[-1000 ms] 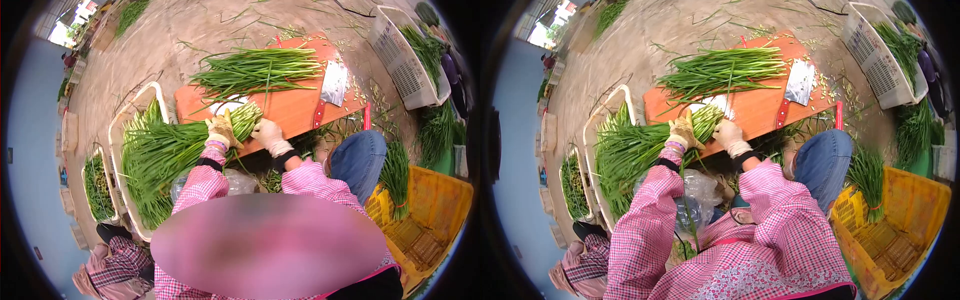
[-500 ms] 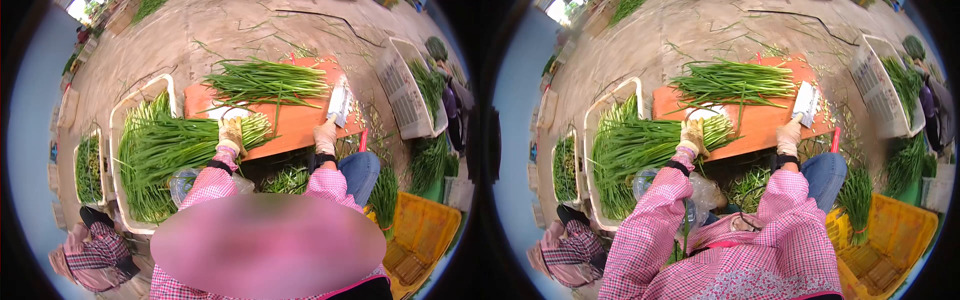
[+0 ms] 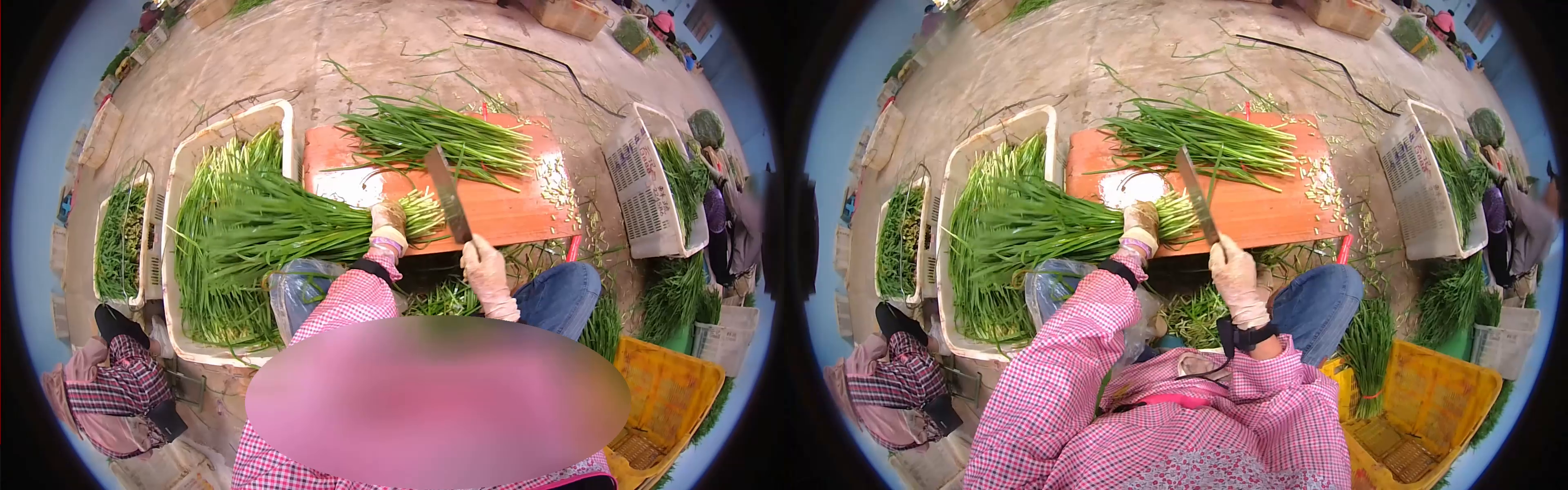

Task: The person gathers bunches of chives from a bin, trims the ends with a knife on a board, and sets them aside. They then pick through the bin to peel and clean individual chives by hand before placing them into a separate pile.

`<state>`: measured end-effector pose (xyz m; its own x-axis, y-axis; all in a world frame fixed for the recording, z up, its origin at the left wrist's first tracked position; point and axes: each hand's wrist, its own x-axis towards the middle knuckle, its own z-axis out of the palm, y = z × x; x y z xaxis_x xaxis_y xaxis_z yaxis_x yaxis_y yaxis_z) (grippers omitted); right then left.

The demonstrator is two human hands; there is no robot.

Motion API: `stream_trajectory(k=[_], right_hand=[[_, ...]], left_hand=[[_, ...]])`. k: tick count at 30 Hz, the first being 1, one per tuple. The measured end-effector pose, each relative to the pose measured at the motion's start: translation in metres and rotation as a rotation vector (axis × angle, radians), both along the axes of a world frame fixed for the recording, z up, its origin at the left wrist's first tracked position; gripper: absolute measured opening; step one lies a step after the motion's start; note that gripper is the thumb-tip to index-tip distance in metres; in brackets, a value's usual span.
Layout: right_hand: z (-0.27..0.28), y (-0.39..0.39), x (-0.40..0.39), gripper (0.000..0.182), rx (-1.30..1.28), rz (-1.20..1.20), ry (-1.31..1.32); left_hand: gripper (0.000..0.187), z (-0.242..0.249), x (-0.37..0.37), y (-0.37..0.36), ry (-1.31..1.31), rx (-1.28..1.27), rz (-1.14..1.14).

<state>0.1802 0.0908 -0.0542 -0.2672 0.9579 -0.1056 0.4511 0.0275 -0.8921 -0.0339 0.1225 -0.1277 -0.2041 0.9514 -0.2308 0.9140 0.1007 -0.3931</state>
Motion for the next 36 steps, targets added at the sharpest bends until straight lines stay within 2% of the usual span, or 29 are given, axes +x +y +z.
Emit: stream_trajectory(k=[1, 2, 5, 9, 11, 14, 18, 19, 22, 23, 24, 26, 28, 30, 32, 33, 34, 36], right_hand=[[-0.010, -0.003, -0.006, 0.026, 0.055, 0.017, -0.022], [-0.016, -0.006, -0.006, 0.029, 0.045, 0.047, -0.130], [-0.016, -0.006, -0.017, 0.030, 0.139, 0.086, -0.199], [-0.024, 0.006, -0.019, 0.028, 0.221, 0.171, -0.346], [-0.029, 0.019, -0.017, 0.028, 0.216, 0.213, -0.371], [-0.025, 0.031, -0.011, 0.028, -0.197, 0.233, -0.249], [0.028, 0.037, -0.028, 0.031, -0.421, 0.244, -0.302], [0.023, 0.041, -0.026, 0.032, -0.498, 0.240, -0.195], [0.021, 0.047, -0.061, 0.033, -0.488, 0.232, -0.357], [-0.011, 0.057, -0.071, 0.034, -0.419, 0.293, -0.354], [-0.016, 0.063, -0.081, 0.035, -0.467, 0.257, -0.379], [-0.096, 0.050, -0.077, 0.034, 0.359, 0.179, -0.360], [-0.082, 0.060, -0.080, 0.035, 0.037, 0.344, -0.444], [-0.057, 0.065, -0.081, 0.034, -0.186, 0.463, -0.493], [-0.071, 0.054, -0.082, 0.036, -0.022, 0.301, -0.540], [-0.073, 0.051, -0.074, 0.037, -0.307, 0.292, -0.495], [-0.048, 0.036, -0.059, 0.037, -0.359, 0.260, -0.470], [-0.053, 0.017, -0.035, 0.030, -0.341, 0.206, -0.533]], left_hand=[[0.019, 0.004, 0.000, 0.002, -0.070, -0.018, 0.082], [0.019, 0.005, -0.005, 0.003, -0.076, 0.003, 0.078], [0.021, 0.004, -0.009, -0.003, -0.046, 0.117, 0.015], [0.024, -0.001, -0.011, 0.003, -0.130, 0.059, 0.050], [0.019, 0.004, -0.009, -0.001, -0.096, 0.063, 0.026], [0.016, -0.001, -0.005, 0.001, -0.108, 0.044, 0.034], [0.016, 0.000, -0.006, 0.000, -0.078, 0.107, 0.038], [0.016, -0.004, -0.007, 0.000, -0.087, 0.130, 0.019], [0.018, -0.013, -0.006, 0.003, -0.104, 0.133, 0.045], [0.018, -0.013, -0.007, 0.003, -0.142, 0.123, 0.053], [0.018, -0.022, -0.007, 0.002, -0.152, 0.114, 0.065], [0.018, -0.041, -0.011, 0.010, -0.171, 0.124, 0.080], [0.016, -0.014, -0.009, 0.000, -0.074, 0.069, -0.051], [0.015, -0.013, -0.014, 0.005, -0.200, 0.062, 0.060], [0.016, -0.014, -0.016, 0.004, -0.149, 0.141, 0.026], [0.017, -0.005, -0.016, 0.007, -0.164, 0.069, 0.031], [0.019, 0.000, -0.015, 0.006, -0.182, -0.012, 0.036], [0.024, 0.002, -0.010, 0.002, -0.179, 0.010, 0.041]])
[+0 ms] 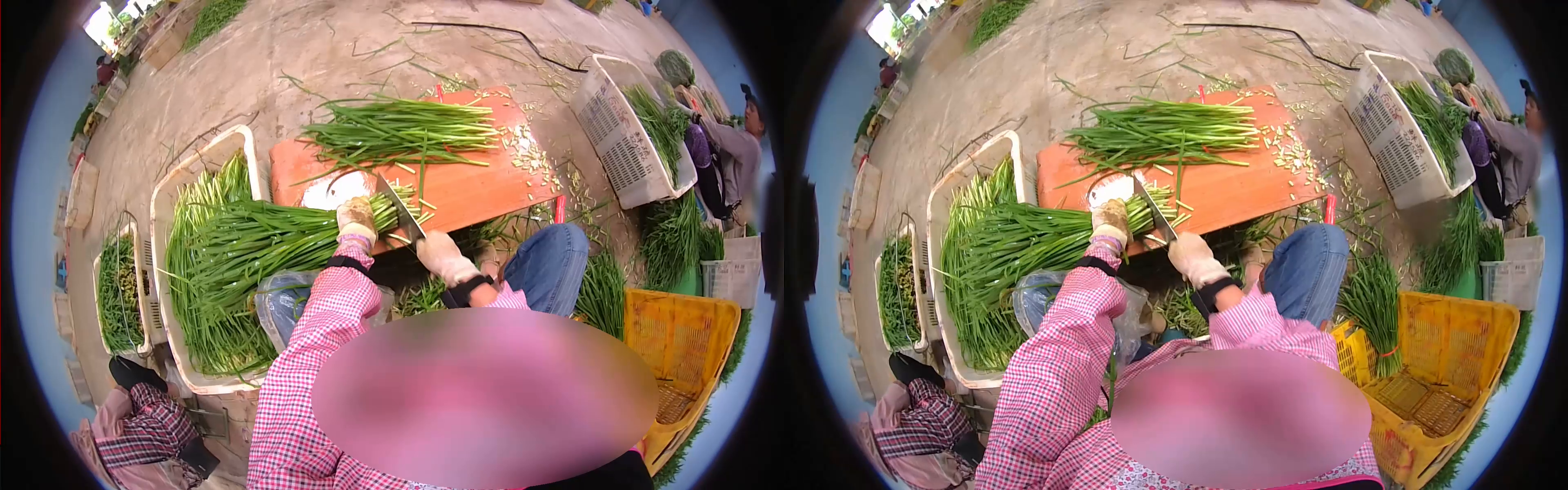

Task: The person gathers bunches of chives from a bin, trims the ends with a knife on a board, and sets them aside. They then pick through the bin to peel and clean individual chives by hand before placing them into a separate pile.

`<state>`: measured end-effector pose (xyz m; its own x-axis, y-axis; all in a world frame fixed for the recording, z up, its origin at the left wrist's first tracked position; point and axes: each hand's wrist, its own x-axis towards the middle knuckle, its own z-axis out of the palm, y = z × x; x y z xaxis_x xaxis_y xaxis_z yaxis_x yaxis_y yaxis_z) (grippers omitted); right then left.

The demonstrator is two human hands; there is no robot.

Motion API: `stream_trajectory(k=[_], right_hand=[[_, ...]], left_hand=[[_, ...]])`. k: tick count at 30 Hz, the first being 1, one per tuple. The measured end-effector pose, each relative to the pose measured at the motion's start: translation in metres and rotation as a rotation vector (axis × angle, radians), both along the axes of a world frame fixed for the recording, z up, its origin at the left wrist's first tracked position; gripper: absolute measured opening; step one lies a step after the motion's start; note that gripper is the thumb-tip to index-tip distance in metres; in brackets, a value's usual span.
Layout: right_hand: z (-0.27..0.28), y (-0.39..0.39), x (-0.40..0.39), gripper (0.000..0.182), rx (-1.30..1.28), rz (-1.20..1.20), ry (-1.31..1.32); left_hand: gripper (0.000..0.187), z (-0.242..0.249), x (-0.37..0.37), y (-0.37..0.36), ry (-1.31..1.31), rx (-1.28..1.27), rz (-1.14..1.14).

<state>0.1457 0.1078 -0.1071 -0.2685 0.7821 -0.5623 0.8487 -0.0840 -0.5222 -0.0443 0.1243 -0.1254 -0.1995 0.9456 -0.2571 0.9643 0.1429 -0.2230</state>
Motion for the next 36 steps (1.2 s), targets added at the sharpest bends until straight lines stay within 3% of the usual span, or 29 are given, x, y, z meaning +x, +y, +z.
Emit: stream_trajectory(k=[2, 4, 6, 8, 10, 12, 13, 17, 20, 21, 23, 24, 26, 27, 28, 30, 36], right_hand=[[-0.001, -0.010, 0.029, 0.030, 0.228, 0.065, 0.048], [0.036, -0.007, 0.058, 0.033, -0.161, -0.116, 0.198], [0.046, -0.006, 0.077, 0.034, 0.039, -0.344, 0.484], [0.025, 0.027, 0.098, 0.034, 0.471, -0.404, 0.258], [0.030, 0.062, 0.105, 0.042, 0.727, -0.388, -0.141], [0.003, 0.099, 0.116, 0.052, 0.823, -0.366, -0.309], [-0.015, 0.115, 0.121, 0.058, 0.868, -0.349, -0.394], [-0.060, 0.148, 0.123, 0.070, 0.690, -0.277, -0.610], [-0.066, 0.147, 0.110, 0.058, 0.870, -0.127, -0.710], [-0.038, 0.144, 0.094, 0.032, 0.784, -0.102, -0.588], [-0.022, 0.140, 0.050, 0.013, 1.170, 0.092, -0.007], [0.003, 0.128, 0.019, 0.015, 0.933, 0.358, 0.061], [-0.008, 0.123, -0.022, 0.019, 0.918, 0.633, 0.480], [-0.024, 0.127, -0.039, 0.022, 0.940, 0.698, 0.488], [-0.041, 0.128, -0.056, 0.023, 0.861, 0.773, 0.247], [-0.059, 0.118, -0.052, 0.016, 0.988, 0.613, 0.434], [-0.020, 0.062, 0.019, 0.033, 0.848, 0.669, 0.179]], left_hand=[[0.031, 0.003, 0.000, 0.002, -0.003, -0.009, 0.032], [0.033, -0.002, -0.002, 0.002, 0.048, -0.009, -0.007], [0.036, 0.019, 0.003, 0.000, 0.015, -0.005, -0.006], [0.040, 0.030, 0.008, -0.002, 0.013, -0.044, -0.004], [0.052, 0.028, 0.006, 0.000, 0.008, -0.005, 0.001], [0.059, 0.031, 0.006, -0.001, 0.007, -0.052, -0.017], [0.079, 0.020, 0.000, 0.002, 0.008, -0.108, -0.032], [0.077, 0.018, -0.001, -0.004, 0.034, -0.066, -0.078], [0.069, 0.023, 0.004, -0.005, 0.112, -0.092, -0.102], [0.068, 0.018, 0.002, -0.006, 0.129, -0.061, -0.121], [0.072, 0.018, 0.001, -0.004, 0.087, -0.105, -0.088], [0.074, 0.018, 0.001, -0.002, 0.068, -0.123, -0.072], [0.075, 0.020, 0.004, -0.004, 0.087, -0.119, -0.073], [0.075, 0.021, 0.004, -0.004, 0.096, -0.110, -0.072], [0.075, 0.021, 0.002, -0.004, 0.088, -0.108, -0.083], [0.066, 0.024, 0.000, -0.002, 0.067, -0.101, -0.122], [0.065, 0.025, -0.001, -0.001, 0.016, -0.115, -0.084]])
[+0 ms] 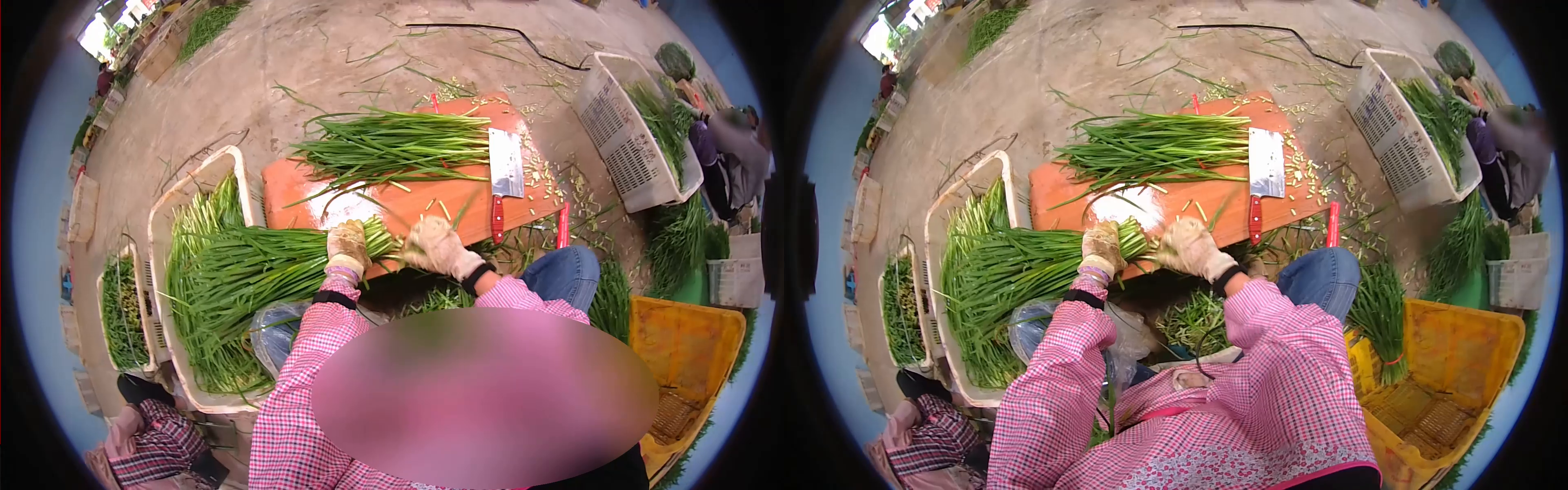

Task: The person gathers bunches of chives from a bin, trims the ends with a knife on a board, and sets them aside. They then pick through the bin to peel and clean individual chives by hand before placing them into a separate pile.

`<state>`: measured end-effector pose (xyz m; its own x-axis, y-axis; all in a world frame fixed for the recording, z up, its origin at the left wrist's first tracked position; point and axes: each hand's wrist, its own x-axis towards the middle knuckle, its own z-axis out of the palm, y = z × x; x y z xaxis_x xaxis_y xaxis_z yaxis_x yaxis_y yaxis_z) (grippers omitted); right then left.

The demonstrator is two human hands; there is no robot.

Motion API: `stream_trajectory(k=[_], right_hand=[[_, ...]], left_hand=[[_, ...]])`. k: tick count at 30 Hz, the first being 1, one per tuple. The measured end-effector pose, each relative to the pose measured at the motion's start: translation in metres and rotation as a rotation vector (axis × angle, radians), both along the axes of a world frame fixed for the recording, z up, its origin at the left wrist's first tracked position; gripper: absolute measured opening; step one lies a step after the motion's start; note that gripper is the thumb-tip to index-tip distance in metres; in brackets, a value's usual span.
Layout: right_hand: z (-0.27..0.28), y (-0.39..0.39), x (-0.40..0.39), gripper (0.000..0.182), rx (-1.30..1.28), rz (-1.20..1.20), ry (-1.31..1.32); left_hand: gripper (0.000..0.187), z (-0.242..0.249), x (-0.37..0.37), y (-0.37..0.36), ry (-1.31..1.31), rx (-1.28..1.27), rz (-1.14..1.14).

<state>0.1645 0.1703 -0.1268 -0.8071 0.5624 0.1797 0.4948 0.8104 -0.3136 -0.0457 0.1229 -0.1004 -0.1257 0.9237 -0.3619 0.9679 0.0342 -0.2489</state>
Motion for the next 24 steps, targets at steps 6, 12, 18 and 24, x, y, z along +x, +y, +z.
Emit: stream_trajectory(k=[6, 12, 18, 24], right_hand=[[0.028, -0.005, 0.025, 0.040, -0.476, -0.093, 0.099], [-0.017, 0.065, -0.041, 0.036, -0.161, -0.237, 0.336], [-0.050, 0.060, -0.047, 0.008, -0.124, -0.325, 0.227], [0.021, -0.040, 0.011, 0.023, -0.462, 0.259, -0.570]], left_hand=[[0.052, -0.017, -0.002, 0.001, 0.010, 0.054, 0.001], [0.048, -0.057, -0.018, 0.002, -0.007, 0.051, -0.022], [0.040, -0.008, -0.003, -0.001, -0.028, 0.176, -0.036], [0.028, -0.059, -0.027, -0.006, -0.024, 0.333, -0.226]])
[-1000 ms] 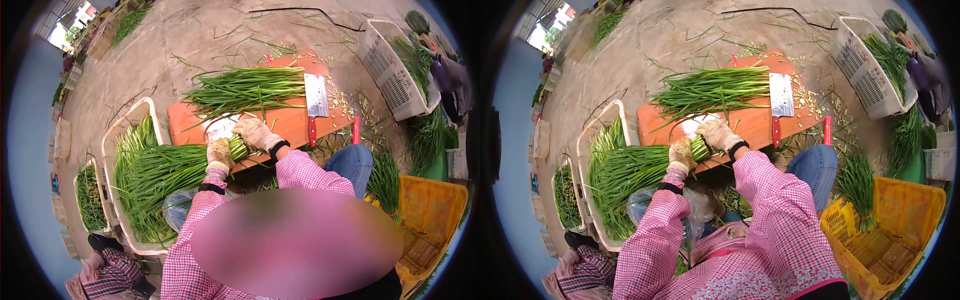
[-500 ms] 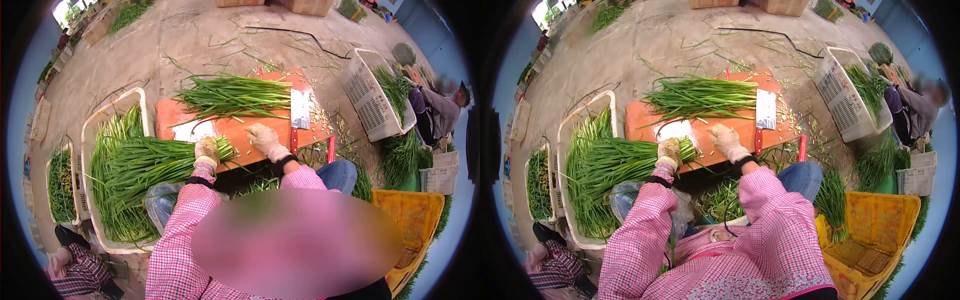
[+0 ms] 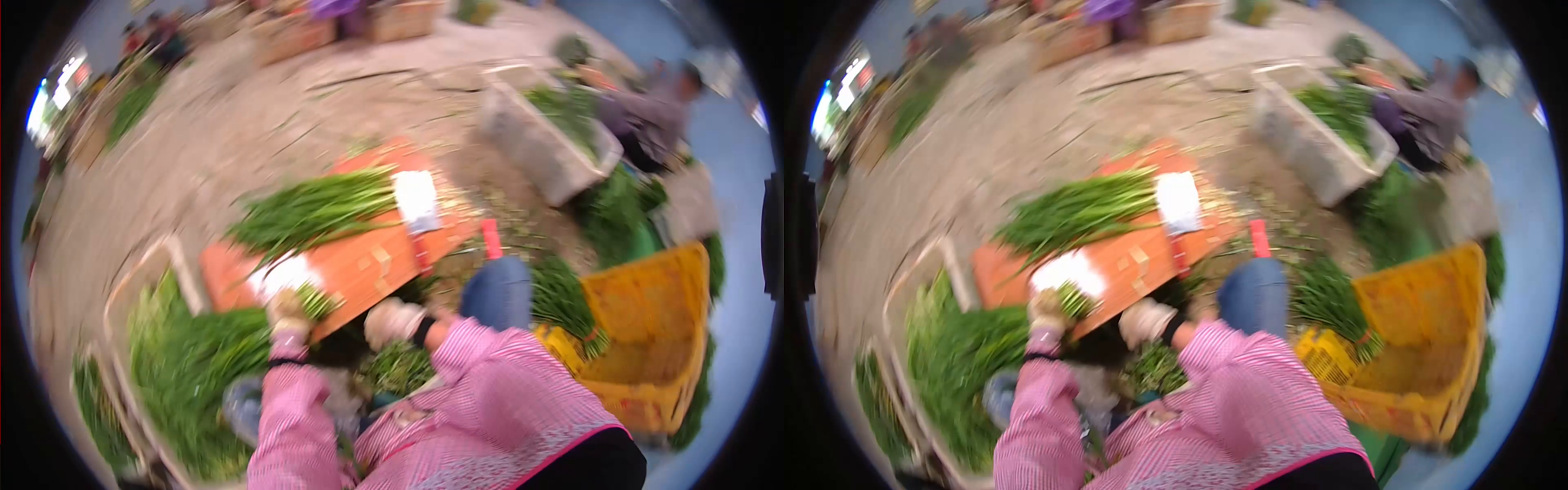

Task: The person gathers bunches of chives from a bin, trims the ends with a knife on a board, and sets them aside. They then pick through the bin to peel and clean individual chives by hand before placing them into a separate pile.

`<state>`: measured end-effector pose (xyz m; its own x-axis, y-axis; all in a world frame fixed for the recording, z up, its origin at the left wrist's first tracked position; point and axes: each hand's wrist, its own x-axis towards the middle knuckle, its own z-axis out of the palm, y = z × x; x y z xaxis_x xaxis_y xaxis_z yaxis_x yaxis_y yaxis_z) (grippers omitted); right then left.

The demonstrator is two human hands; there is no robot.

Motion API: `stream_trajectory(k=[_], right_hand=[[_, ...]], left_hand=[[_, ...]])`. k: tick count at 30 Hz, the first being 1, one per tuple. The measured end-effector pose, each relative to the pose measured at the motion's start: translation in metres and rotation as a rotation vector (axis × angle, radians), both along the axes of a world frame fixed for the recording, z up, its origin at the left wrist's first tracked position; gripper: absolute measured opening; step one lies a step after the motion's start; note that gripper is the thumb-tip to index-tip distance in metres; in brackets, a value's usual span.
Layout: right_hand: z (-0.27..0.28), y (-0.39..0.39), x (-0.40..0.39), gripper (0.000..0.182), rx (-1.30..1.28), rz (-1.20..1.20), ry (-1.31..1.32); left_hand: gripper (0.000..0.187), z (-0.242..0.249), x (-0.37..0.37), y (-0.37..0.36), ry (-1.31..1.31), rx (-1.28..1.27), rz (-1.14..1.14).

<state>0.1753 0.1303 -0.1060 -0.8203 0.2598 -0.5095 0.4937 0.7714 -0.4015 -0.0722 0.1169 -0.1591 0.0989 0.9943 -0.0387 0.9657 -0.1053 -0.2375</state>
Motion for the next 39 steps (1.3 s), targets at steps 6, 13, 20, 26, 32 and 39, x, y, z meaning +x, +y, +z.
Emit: stream_trajectory(k=[6, 13, 20, 26, 32, 39], right_hand=[[-0.047, -0.041, -0.032, 0.030, -0.730, -0.949, 0.813], [-0.090, -0.077, -0.092, 0.045, -1.491, -1.052, 1.010], [-0.097, -0.079, -0.102, 0.044, -1.608, -1.172, 1.114], [-0.069, -0.083, -0.107, 0.047, -1.726, -1.048, 1.263], [-0.089, -0.088, -0.143, 0.057, -1.733, -1.460, 1.158], [-0.057, -0.071, -0.144, 0.062, -1.734, -1.407, 1.215]], left_hand=[[0.083, 0.036, 0.010, 0.009, 0.067, -0.271, 0.164], [0.102, 0.054, 0.026, 0.014, 0.219, -0.422, 0.262], [0.107, 0.066, 0.022, 0.014, 0.077, -0.411, 0.243], [0.108, 0.063, 0.001, 0.029, -0.174, -0.521, 0.264], [0.097, 0.030, -0.050, 0.049, -0.674, -0.704, 0.273], [0.114, 0.043, -0.085, 0.068, -0.509, -0.948, 0.515]])
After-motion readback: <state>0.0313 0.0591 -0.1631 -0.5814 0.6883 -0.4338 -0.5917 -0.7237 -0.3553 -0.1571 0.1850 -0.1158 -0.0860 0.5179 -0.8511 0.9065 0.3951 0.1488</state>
